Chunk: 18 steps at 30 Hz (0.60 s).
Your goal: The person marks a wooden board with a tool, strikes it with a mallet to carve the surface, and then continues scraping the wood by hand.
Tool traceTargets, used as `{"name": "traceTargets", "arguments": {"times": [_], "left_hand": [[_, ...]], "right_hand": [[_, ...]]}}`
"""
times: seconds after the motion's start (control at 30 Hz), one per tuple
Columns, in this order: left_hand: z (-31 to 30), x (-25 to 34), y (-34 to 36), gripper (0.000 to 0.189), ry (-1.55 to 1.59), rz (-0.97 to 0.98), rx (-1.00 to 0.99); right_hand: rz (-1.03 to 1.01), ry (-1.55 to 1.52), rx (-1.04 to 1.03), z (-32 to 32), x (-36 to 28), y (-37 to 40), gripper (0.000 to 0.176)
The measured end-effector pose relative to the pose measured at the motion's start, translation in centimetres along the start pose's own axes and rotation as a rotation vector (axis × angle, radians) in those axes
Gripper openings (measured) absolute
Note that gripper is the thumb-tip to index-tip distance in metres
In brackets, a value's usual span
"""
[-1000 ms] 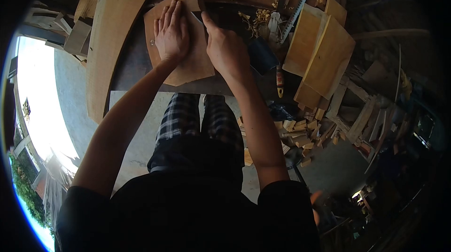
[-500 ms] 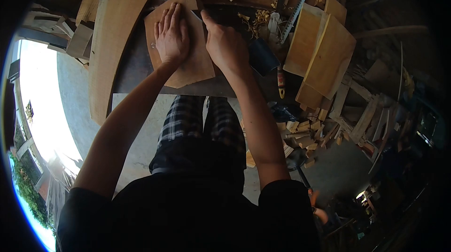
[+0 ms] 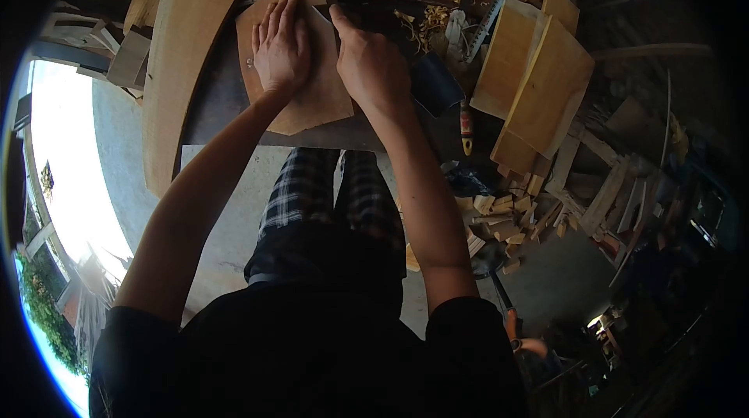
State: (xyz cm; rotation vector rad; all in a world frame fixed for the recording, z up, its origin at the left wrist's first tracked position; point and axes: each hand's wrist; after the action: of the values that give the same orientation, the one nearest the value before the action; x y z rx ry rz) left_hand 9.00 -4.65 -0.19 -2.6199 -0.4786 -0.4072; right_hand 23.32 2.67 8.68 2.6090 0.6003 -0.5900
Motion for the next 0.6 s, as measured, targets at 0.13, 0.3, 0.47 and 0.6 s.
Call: {"name": "traceTargets", "arguments": {"times": [0.13,0.3,0.47,0.6], "left_hand": [[-0.1,-0.5,-0.7,0.052,0.013,-0.021,0.000],[-0.1,-0.1,-0.7,0.052,0.008,-0.013,0.005],[-0.3,-0.1,-0.6,0.052,-0.010,-0.029,-0.020],[-0.4,0.0,-0.6,0.052,0.002,-0.029,-0.010]], "right_hand": [[-0.009,-0.040,0.017,0.4,-0.3,0.1,0.045],[-0.013,-0.007,0.045,0.4,-0.4,-0.7,0.046],[-0.051,-0.001,0.063,1.0,0.2,1.7,0.048],[0.010,-0.003,0.031,0.6,-0.1,2.6,0.051]]}}
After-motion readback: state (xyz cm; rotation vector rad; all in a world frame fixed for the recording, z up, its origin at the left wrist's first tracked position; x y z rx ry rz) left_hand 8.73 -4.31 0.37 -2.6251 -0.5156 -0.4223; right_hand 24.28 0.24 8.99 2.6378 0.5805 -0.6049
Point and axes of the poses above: each hand's wrist, its own y-axis away from the middle knuckle, its own z-axis out of the palm, x = y × z, and after that the axes turned 12 degrees about z, right-handed
